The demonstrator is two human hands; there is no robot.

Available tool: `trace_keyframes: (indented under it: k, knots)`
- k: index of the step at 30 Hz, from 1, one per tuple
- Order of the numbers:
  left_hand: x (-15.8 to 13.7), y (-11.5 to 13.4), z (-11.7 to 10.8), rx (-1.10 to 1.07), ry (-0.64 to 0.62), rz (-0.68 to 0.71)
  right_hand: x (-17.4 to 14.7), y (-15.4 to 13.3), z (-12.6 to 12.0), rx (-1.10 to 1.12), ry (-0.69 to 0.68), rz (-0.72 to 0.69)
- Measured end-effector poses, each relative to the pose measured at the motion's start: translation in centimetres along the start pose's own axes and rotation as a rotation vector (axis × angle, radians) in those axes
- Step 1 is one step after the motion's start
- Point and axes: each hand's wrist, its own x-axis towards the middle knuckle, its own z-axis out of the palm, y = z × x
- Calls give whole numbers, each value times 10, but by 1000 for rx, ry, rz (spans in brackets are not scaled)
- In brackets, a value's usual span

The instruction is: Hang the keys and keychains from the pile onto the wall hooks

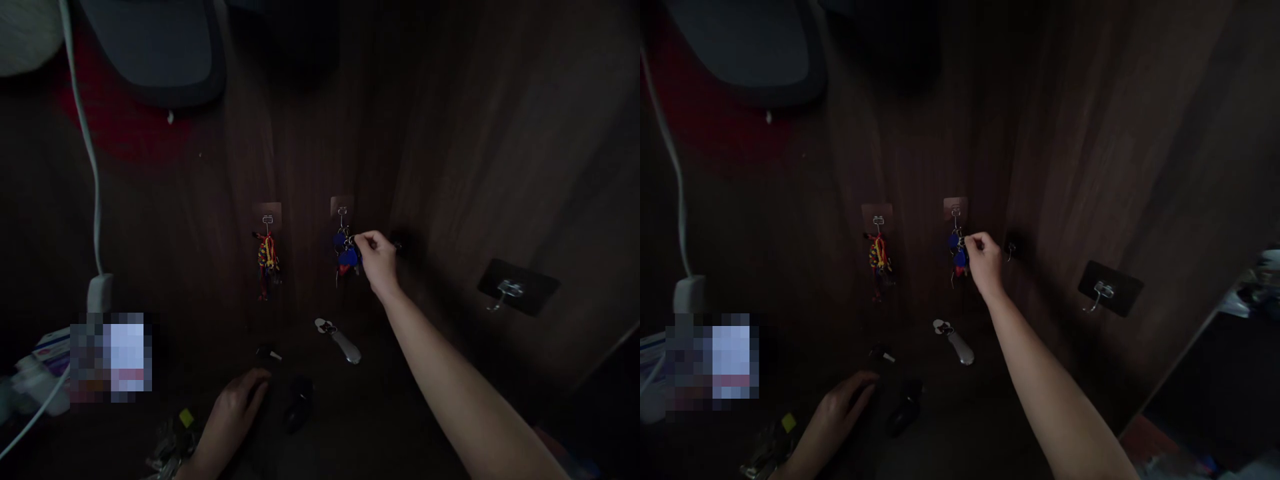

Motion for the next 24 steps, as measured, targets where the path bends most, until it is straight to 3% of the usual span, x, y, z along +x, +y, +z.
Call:
trace_keyframes:
  k: [3,7,24]
  knots:
    - [0,1,-1,32,-30,-10,27,-3,11,28,-2,68]
    - [1,0,-1,63,-29,2,34,-6,22,74,-50,230]
    - [1,-6,0,256,-60,89,-21,6,15,318,-127,306]
